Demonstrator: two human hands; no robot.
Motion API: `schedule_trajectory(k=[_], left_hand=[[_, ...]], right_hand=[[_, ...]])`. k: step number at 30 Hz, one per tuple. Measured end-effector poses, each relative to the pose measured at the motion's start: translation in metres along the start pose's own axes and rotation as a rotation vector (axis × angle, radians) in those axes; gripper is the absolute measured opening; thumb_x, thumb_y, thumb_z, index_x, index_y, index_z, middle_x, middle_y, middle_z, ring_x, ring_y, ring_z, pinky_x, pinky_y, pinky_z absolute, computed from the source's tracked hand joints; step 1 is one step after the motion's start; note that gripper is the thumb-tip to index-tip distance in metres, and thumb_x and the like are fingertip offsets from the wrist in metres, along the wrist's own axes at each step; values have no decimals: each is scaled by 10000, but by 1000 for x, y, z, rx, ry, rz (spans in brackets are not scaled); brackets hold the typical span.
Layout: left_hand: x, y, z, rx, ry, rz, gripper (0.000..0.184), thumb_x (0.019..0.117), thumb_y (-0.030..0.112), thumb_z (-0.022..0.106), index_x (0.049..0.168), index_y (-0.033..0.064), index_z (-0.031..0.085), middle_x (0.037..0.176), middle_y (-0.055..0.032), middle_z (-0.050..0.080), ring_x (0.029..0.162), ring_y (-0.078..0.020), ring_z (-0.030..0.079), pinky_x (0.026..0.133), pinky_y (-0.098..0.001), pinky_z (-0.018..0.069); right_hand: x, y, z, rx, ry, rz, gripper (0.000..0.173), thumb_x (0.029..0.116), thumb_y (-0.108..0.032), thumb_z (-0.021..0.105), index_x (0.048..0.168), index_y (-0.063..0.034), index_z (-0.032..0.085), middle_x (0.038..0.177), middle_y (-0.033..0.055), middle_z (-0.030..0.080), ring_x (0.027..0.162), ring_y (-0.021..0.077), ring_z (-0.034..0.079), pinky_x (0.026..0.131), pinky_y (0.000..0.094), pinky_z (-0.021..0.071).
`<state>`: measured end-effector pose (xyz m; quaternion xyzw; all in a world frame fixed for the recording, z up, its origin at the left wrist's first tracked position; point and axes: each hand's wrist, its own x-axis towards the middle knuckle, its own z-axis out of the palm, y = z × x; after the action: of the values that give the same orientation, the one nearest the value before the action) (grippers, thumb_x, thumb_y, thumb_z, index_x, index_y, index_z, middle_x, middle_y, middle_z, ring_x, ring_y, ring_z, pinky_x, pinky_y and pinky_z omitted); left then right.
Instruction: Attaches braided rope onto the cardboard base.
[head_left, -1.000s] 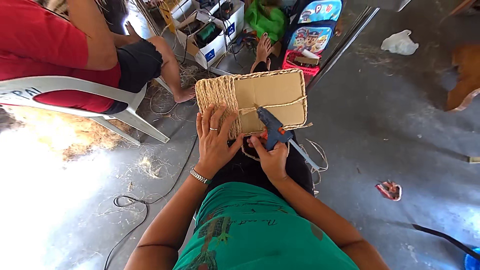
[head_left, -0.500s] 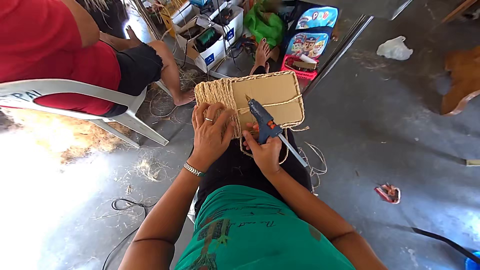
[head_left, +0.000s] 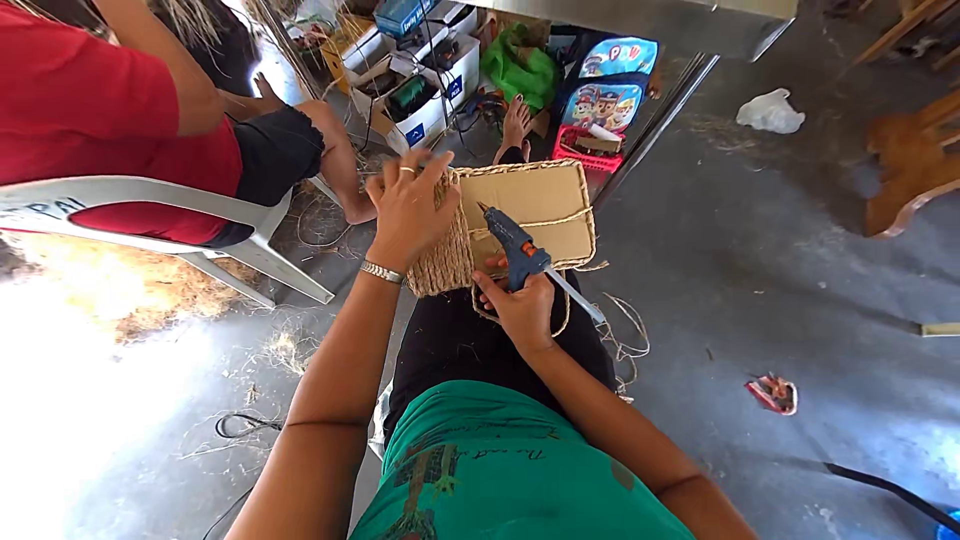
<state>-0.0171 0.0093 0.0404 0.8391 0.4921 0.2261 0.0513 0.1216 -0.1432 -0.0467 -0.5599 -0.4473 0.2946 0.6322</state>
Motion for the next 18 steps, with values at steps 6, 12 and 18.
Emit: schedule_trajectory(k=[6,12,18], left_hand=[[7,-9,5,-89,-47,-82,396,997,485,542,1311,281,668,1286,-45,669,1227,-343,550,940,-611,394],[-13,8,6,-33,142,-62,348,936,463,622,1198,252,710,1198,-51,690,1135,-333,594,882,-600,440],[-3,8,16,13,134,-137,329,877,482,683,1135,282,717,1156,14,702,1113,-278,606,875,-563,449]], right_hand=[[2,7,2,16,9,-15,351,856,-138,849,1142,-41,671,1066,61,759,618,167,714,553,334,646],[-8,9,2,31,14,-34,367,854,-107,834,1126,56,648,1006,97,763,632,151,721,567,302,647],[-10,4,3,52,25,-59,390,829,-82,843,1134,56,642,1010,87,767,607,142,716,543,296,639]])
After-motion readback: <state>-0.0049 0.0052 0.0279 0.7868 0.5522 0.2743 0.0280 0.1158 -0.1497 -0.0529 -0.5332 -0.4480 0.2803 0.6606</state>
